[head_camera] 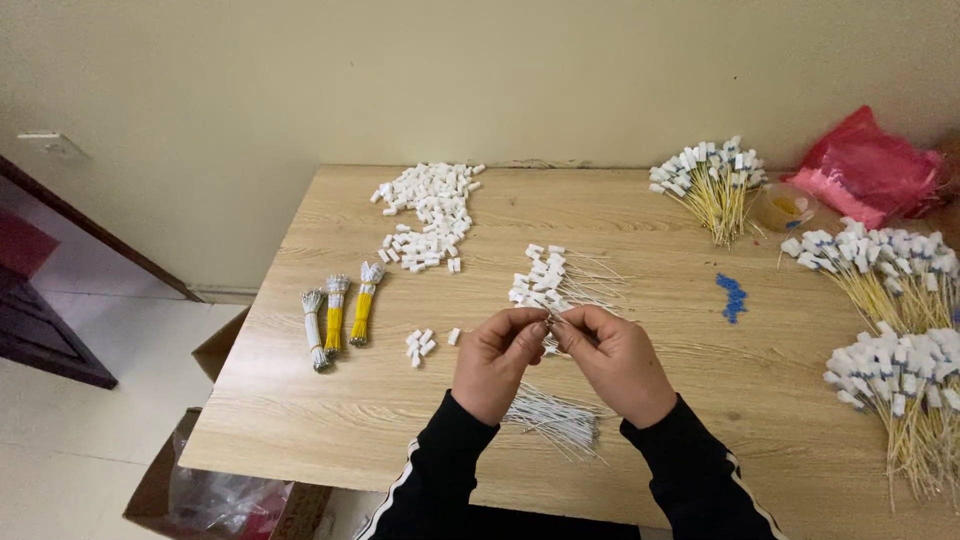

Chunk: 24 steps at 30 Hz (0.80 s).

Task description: The person repeatedly picks a white plastic cap and a metal wire, then presses the cap onto the wire to form a cotton swab. The finished swabs are placed on the table among other completed units. The person continues this assembly cycle throughout the clip.

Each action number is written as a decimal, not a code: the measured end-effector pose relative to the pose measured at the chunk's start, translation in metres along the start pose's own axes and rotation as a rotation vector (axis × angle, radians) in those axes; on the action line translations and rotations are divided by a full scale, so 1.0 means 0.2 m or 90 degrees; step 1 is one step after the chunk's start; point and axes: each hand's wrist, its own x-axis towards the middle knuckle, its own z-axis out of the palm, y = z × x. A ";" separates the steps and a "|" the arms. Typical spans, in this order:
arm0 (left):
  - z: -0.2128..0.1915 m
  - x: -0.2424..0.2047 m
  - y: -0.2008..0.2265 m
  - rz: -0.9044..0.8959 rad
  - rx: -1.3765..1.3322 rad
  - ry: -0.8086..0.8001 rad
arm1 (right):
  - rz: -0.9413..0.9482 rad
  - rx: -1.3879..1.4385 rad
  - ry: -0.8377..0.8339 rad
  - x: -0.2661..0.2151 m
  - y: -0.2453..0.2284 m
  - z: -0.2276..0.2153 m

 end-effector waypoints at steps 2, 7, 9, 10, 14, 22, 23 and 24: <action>-0.01 0.00 -0.03 0.001 0.007 0.014 | -0.003 -0.019 0.002 -0.02 -0.03 0.00; -0.02 0.00 -0.04 -0.005 0.004 0.032 | -0.005 -0.012 0.030 -0.04 -0.08 0.01; -0.02 0.00 -0.03 -0.022 -0.032 0.037 | -0.028 0.013 0.030 -0.02 -0.04 0.01; -0.02 0.00 -0.03 -0.022 -0.033 0.037 | -0.028 0.012 0.030 -0.03 -0.05 0.00; -0.02 0.00 -0.02 -0.058 -0.110 0.030 | -0.022 -0.018 0.035 -0.03 -0.07 -0.01; -0.03 -0.01 0.05 -0.128 -0.310 0.009 | -0.037 -0.099 0.035 -0.04 -0.11 -0.02; -0.03 -0.01 0.04 -0.144 -0.343 0.008 | -0.041 -0.104 0.032 -0.04 -0.12 -0.01; -0.03 -0.01 0.04 -0.159 -0.377 0.008 | -0.045 -0.110 0.029 -0.05 -0.13 -0.01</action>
